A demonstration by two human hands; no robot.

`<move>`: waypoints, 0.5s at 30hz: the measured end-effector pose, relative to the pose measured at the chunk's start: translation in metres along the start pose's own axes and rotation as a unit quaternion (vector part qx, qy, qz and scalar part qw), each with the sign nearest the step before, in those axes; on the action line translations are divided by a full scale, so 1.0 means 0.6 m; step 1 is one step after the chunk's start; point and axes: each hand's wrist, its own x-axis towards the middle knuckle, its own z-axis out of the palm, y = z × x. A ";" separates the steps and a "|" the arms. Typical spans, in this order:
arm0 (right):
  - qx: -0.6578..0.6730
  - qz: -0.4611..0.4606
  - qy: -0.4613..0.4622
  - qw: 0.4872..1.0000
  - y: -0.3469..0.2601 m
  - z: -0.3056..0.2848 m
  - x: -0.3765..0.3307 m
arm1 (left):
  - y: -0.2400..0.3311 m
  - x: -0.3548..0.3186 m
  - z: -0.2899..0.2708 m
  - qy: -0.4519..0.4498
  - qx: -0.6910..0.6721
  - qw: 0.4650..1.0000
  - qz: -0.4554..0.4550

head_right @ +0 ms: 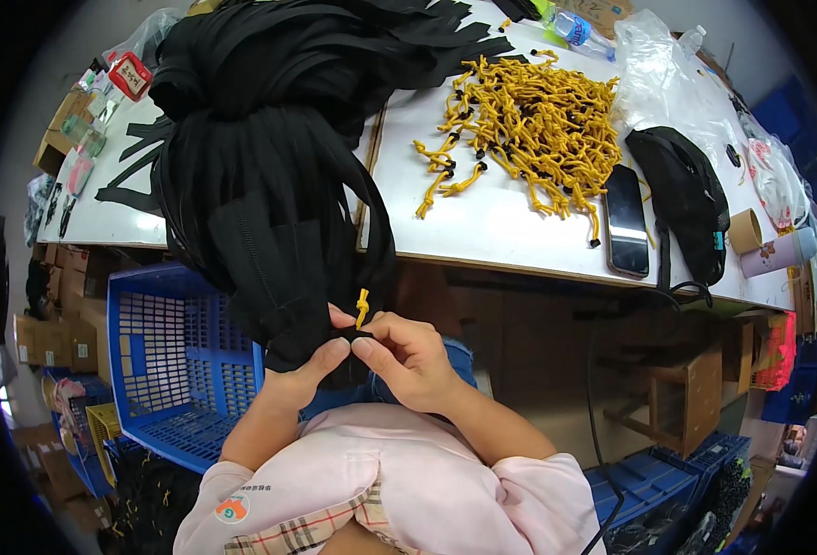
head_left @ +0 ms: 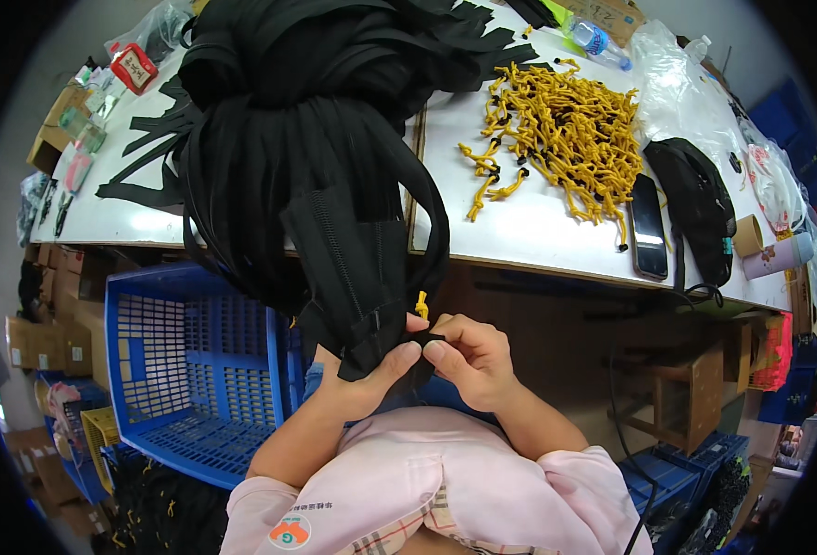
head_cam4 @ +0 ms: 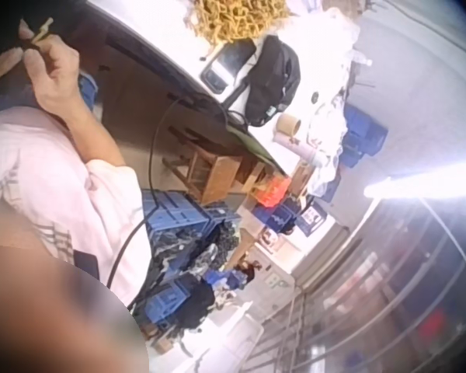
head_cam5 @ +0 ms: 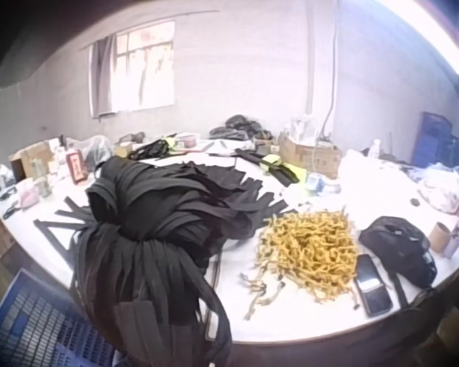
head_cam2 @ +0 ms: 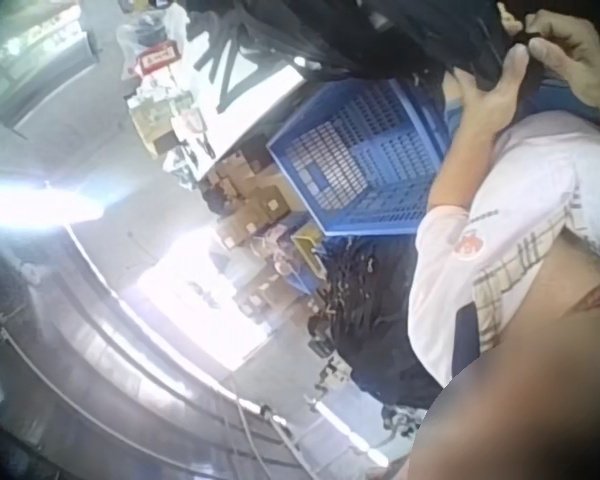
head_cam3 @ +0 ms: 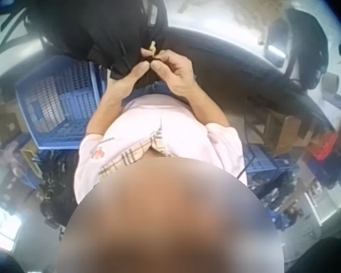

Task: Attaching yellow zipper pulls to black fabric strips.

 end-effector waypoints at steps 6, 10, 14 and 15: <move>0.186 0.158 0.094 0.965 -0.012 0.019 -0.010 | -0.008 -0.008 -0.002 -0.001 0.000 1.000 0.020; -0.210 -0.192 0.096 0.954 -0.004 0.005 0.004 | -0.010 0.001 -0.007 0.001 -0.071 0.986 -0.150; -0.083 0.093 -0.031 0.992 -0.039 -0.009 0.035 | -0.016 -0.001 0.007 0.082 -0.011 0.997 0.003; -0.084 0.093 -0.031 0.992 -0.035 -0.008 0.030 | -0.014 -0.002 0.008 0.094 0.028 0.995 0.030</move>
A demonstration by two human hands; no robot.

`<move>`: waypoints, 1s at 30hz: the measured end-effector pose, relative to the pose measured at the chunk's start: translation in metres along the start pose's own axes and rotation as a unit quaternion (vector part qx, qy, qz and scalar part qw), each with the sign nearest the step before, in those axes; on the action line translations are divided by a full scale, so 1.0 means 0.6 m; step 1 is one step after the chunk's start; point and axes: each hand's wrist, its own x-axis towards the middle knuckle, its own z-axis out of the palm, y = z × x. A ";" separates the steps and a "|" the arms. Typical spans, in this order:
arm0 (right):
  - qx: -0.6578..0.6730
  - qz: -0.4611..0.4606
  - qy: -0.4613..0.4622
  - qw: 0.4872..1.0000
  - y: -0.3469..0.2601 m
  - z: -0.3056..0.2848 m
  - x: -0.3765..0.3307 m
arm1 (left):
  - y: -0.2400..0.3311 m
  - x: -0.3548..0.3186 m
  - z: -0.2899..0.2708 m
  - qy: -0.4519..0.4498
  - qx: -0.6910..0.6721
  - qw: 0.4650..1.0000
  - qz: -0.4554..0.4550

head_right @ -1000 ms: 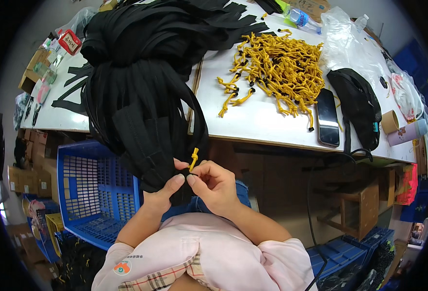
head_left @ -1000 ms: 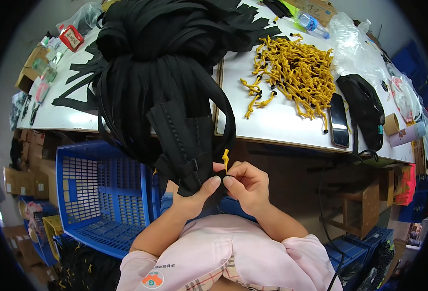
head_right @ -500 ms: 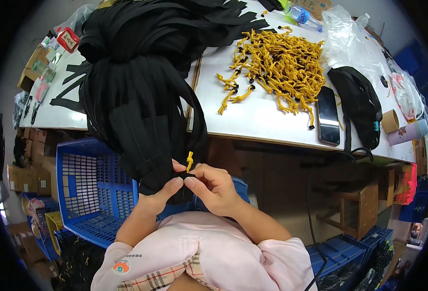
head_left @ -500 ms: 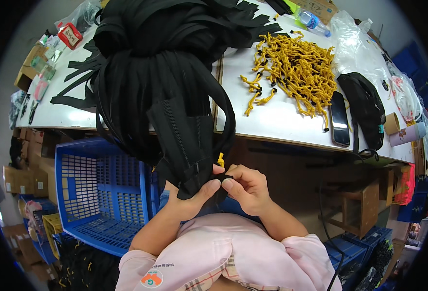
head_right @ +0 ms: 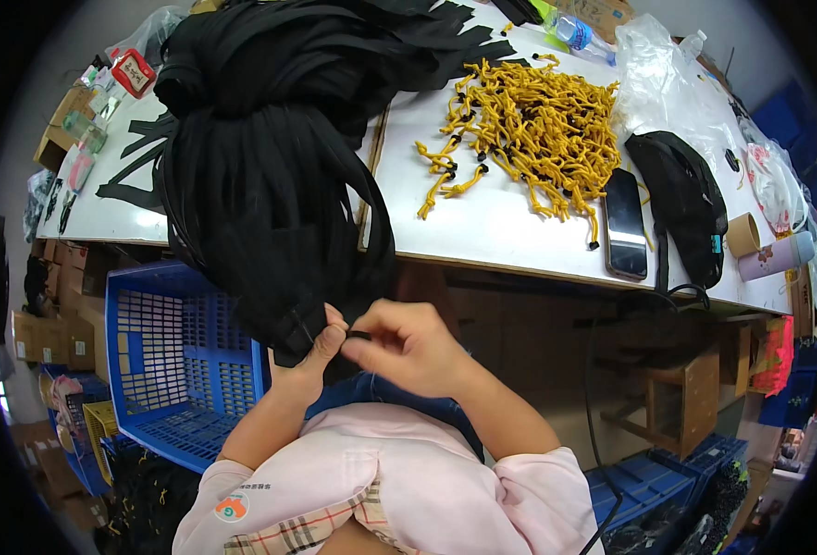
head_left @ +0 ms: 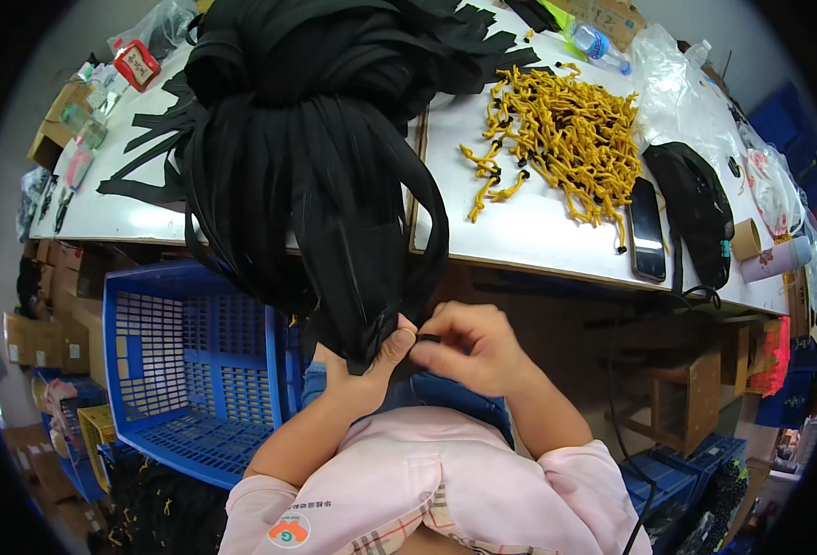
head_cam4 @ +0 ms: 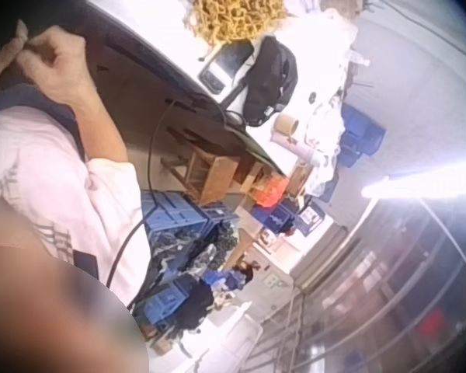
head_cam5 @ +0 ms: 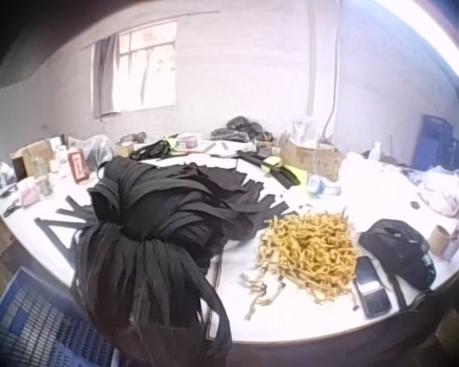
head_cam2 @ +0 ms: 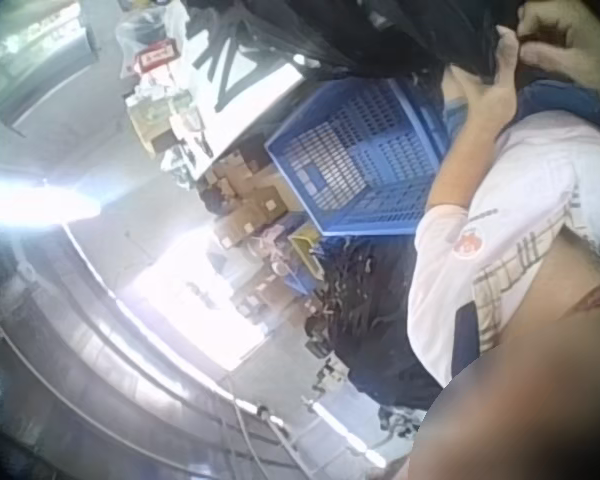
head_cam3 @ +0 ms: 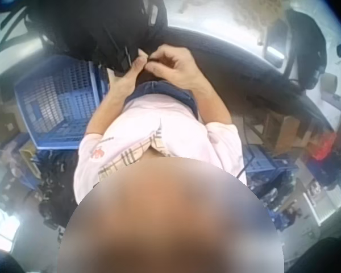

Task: Attaching yellow zipper pulls to black fabric strips.

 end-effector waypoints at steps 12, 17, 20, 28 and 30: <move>-0.231 -0.262 0.075 0.934 -0.023 -0.003 0.000 | 0.016 0.007 -0.013 -0.141 -0.115 0.962 -0.203; 0.137 0.007 -0.011 0.991 -0.016 -0.005 -0.015 | -0.004 0.004 -0.024 -0.133 -0.205 0.957 -0.155; -0.039 -0.156 0.061 0.985 -0.007 0.008 -0.008 | 0.015 0.003 -0.003 -0.074 -0.203 0.965 -0.147; 0.253 0.090 0.030 0.963 0.012 0.010 -0.011 | -0.024 -0.005 -0.009 -0.063 0.192 0.944 0.262; 0.295 0.128 0.021 0.947 0.009 0.008 -0.005 | -0.026 0.005 -0.004 -0.043 0.117 0.941 0.313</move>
